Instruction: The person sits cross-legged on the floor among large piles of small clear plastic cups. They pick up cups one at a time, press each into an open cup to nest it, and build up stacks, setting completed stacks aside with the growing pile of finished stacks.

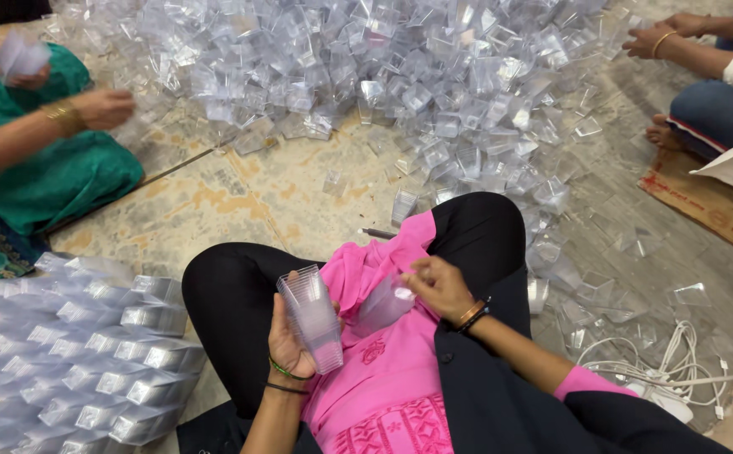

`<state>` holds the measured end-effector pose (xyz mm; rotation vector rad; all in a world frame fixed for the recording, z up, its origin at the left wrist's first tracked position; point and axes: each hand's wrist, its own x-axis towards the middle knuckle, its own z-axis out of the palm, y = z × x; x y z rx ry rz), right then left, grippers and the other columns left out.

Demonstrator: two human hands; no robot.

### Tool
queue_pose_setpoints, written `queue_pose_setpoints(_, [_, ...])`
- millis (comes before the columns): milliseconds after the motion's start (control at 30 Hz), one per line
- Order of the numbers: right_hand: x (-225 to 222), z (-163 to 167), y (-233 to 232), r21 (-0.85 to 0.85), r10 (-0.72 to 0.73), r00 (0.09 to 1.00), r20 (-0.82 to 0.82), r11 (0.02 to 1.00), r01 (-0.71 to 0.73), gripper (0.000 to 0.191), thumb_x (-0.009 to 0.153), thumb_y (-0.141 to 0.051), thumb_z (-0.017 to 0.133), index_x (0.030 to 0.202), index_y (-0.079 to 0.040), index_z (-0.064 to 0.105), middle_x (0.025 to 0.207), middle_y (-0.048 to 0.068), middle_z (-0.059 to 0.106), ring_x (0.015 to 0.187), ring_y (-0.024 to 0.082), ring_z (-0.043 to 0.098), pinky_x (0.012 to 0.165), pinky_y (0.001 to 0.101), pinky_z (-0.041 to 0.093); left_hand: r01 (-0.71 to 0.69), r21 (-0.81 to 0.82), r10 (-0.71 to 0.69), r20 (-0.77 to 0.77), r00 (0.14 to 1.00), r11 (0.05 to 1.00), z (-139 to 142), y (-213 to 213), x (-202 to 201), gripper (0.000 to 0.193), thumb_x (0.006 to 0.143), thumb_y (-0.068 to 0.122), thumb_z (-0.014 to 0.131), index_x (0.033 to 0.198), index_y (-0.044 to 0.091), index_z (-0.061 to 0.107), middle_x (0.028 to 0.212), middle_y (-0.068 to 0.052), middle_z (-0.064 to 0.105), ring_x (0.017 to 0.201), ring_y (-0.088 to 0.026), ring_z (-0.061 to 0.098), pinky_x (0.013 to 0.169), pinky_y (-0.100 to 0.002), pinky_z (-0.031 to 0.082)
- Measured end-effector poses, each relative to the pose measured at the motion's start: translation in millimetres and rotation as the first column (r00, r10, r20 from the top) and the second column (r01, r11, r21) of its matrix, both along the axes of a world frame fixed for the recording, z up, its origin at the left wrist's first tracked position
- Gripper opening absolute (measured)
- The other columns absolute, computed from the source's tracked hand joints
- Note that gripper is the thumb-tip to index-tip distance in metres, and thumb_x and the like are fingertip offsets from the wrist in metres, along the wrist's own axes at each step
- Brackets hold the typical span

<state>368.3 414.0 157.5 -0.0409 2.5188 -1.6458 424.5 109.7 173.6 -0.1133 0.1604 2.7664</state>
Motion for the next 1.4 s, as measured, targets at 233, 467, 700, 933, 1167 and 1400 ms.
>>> queue_pose_setpoints(233, [2, -12, -4, 0.655, 0.556, 0.805, -0.205, 0.689, -0.310, 0.032, 0.100, -0.037, 0.061, 0.090, -0.014, 0.080, 0.145, 0.023, 0.057, 0.132, 0.041, 0.049, 0.104, 0.0559, 0.036, 0.070, 0.052, -0.069, -0.010, 0.998, 0.996, -26, 1, -11, 0.071, 0.102, 0.070, 0.048, 0.138, 0.009, 0.057, 0.120, -0.018, 0.068, 0.103, -0.036, 0.069, 0.092, -0.049, 0.058])
queue_pose_setpoints(467, [-61, 10, -12, 0.455, 0.409, 0.912, -0.041, 0.820, -0.347, 0.041, 0.095, -0.044, 0.062, 0.110, -0.007, 0.071, 0.137, 0.017, 0.059, 0.117, 0.033, 0.063, 0.101, 0.0466, 0.045, -0.036, -0.104, 0.053, 0.157, 0.986, 0.994, -22, 1, -42, 0.052, 0.100, 0.061, 0.042, 0.143, 0.034, 0.054, 0.114, -0.008, 0.071, 0.092, -0.030, 0.071, 0.076, -0.050, 0.060])
queue_pose_setpoints(700, [-250, -14, 2, 0.529, 0.025, 0.972, -0.233, 0.842, 0.105, 0.023, 0.088, -0.022, 0.071, 0.103, -0.005, 0.072, 0.101, 0.015, 0.073, 0.096, 0.033, 0.070, 0.085, 0.0432, 0.056, -0.049, -0.290, 0.069, 0.059, 0.996, 0.956, -17, -32, -177, 0.053, 0.102, 0.059, 0.044, 0.149, 0.035, 0.049, 0.114, -0.008, 0.070, 0.091, -0.029, 0.070, 0.075, -0.048, 0.061])
queue_pose_setpoints(933, [-379, -55, -26, 0.814, 0.357, 0.795, -0.490, 0.513, 0.271, 0.029, 0.079, -0.014, 0.058, 0.104, -0.017, 0.073, 0.123, 0.014, 0.064, 0.110, 0.033, 0.062, 0.080, 0.0541, 0.050, 0.067, -0.446, 0.035, 0.217, 0.976, 0.892, -51, 5, -315, 0.054, 0.101, 0.056, 0.049, 0.148, 0.029, 0.053, 0.128, -0.004, 0.065, 0.106, -0.024, 0.068, 0.090, -0.044, 0.057])
queue_pose_setpoints(1167, [-429, -60, 7, 0.336, -0.033, 0.914, -0.403, 0.924, 0.182, 0.018, 0.095, -0.019, 0.069, 0.110, -0.015, 0.077, 0.099, 0.011, 0.078, 0.089, 0.027, 0.075, 0.079, 0.0368, 0.059, 0.250, -0.845, -0.207, 0.170, 0.964, 0.472, -63, 32, -316, 0.054, 0.102, 0.041, 0.049, 0.152, 0.019, 0.051, 0.139, -0.009, 0.058, 0.124, -0.024, 0.051, 0.102, -0.041, 0.042])
queue_pose_setpoints(1400, [-296, -62, 21, -0.164, 0.535, 0.836, 0.117, 0.841, -0.516, 0.031, 0.099, -0.026, 0.068, 0.123, -0.008, 0.074, 0.087, 0.003, 0.075, 0.073, 0.009, 0.064, 0.066, 0.0275, 0.054, -0.141, -0.969, -0.527, -0.228, 0.819, 0.202, -57, 71, -297, 0.064, 0.100, 0.029, 0.055, 0.157, 0.008, 0.035, 0.160, -0.010, 0.042, 0.149, -0.020, 0.034, 0.118, -0.033, 0.027])
